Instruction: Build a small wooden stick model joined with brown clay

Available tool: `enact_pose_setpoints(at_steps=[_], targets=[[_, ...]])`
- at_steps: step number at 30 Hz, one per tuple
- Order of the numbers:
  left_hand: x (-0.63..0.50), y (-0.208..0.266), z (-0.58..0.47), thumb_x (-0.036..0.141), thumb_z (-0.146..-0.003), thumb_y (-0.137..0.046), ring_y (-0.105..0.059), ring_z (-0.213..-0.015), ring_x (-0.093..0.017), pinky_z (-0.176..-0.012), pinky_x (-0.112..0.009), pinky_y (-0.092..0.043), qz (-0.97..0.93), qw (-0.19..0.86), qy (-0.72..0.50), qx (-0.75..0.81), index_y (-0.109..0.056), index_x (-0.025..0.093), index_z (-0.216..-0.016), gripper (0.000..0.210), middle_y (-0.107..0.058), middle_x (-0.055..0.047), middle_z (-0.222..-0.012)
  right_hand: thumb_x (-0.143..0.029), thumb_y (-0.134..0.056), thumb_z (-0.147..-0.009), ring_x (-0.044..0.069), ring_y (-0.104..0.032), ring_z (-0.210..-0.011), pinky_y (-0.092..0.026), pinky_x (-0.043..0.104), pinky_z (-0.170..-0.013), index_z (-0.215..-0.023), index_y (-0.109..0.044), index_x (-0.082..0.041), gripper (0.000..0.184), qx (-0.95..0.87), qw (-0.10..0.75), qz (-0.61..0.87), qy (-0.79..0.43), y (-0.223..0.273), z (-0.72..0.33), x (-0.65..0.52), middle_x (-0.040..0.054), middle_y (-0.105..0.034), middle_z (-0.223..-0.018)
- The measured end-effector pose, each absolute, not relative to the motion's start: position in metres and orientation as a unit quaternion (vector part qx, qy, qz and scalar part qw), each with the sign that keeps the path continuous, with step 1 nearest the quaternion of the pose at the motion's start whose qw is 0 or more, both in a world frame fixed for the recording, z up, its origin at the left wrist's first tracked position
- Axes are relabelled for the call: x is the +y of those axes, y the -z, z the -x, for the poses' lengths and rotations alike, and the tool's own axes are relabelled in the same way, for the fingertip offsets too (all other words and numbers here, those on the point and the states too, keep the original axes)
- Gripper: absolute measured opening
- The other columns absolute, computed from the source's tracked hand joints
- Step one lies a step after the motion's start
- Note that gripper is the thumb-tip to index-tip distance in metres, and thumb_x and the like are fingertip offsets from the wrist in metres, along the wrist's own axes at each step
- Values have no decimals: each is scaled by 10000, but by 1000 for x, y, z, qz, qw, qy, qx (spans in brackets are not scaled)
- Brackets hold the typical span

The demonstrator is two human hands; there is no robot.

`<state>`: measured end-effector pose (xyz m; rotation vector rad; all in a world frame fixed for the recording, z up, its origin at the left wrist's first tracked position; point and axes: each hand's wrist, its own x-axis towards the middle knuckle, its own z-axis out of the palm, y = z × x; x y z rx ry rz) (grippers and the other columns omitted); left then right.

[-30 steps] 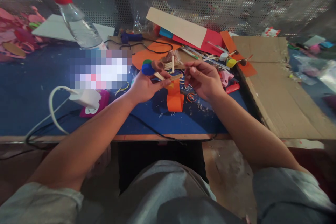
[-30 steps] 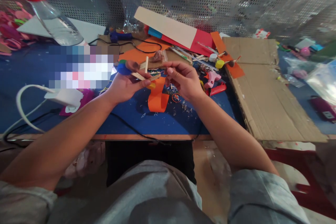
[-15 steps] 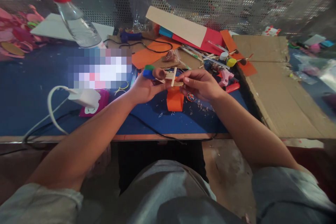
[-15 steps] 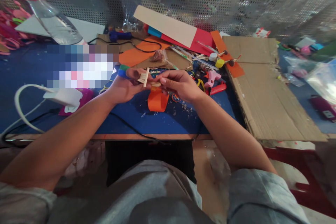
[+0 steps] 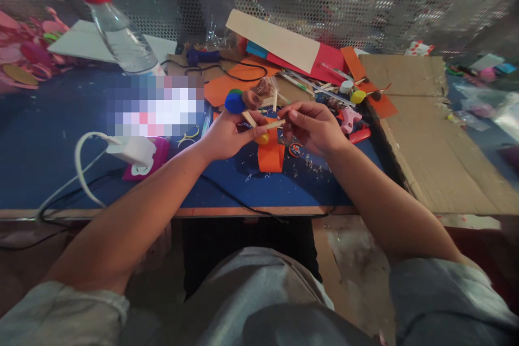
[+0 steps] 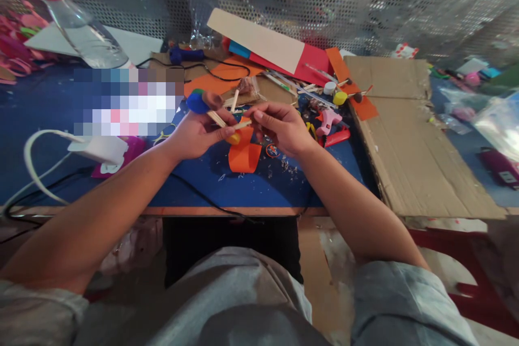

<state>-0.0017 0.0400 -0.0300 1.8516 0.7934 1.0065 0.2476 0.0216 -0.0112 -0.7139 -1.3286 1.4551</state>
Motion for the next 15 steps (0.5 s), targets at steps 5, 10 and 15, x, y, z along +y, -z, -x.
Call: enact_pose_setpoints(at_steps=[5,10,15], targets=[[37,20,-1,692,-815,-932,-716,-816,-184,-749,-317,-590,-709,454,-400,361,-794,168,-991,569,-787,-53,-903,-596,-1010,-821,92,-625,-573,-558,253,-533,-1066,-841,-288,429,-573,587,281,-498,21,-248,30,-32,-746,-859],[33,13,-1,612,-776,-957,-699,-835,-188,-770,-322,-559,-671,495,-388,392,-790,151,-986,534,-782,-56,-895,-524,-951,-919,119,-670,-655,-615,282,-620,-1078,-837,-299,297,-656,597,292,-359,24,-245,24,-14,-756,-882],[32,11,-1,521,-821,-921,-681,-790,-171,-733,-307,-538,-675,495,-376,398,-791,150,-964,419,-777,-51,-865,-426,-886,-969,176,-754,-853,-670,323,-731,-1033,-874,-267,172,-751,547,294,-222,19,-247,20,49,-802,-1018]])
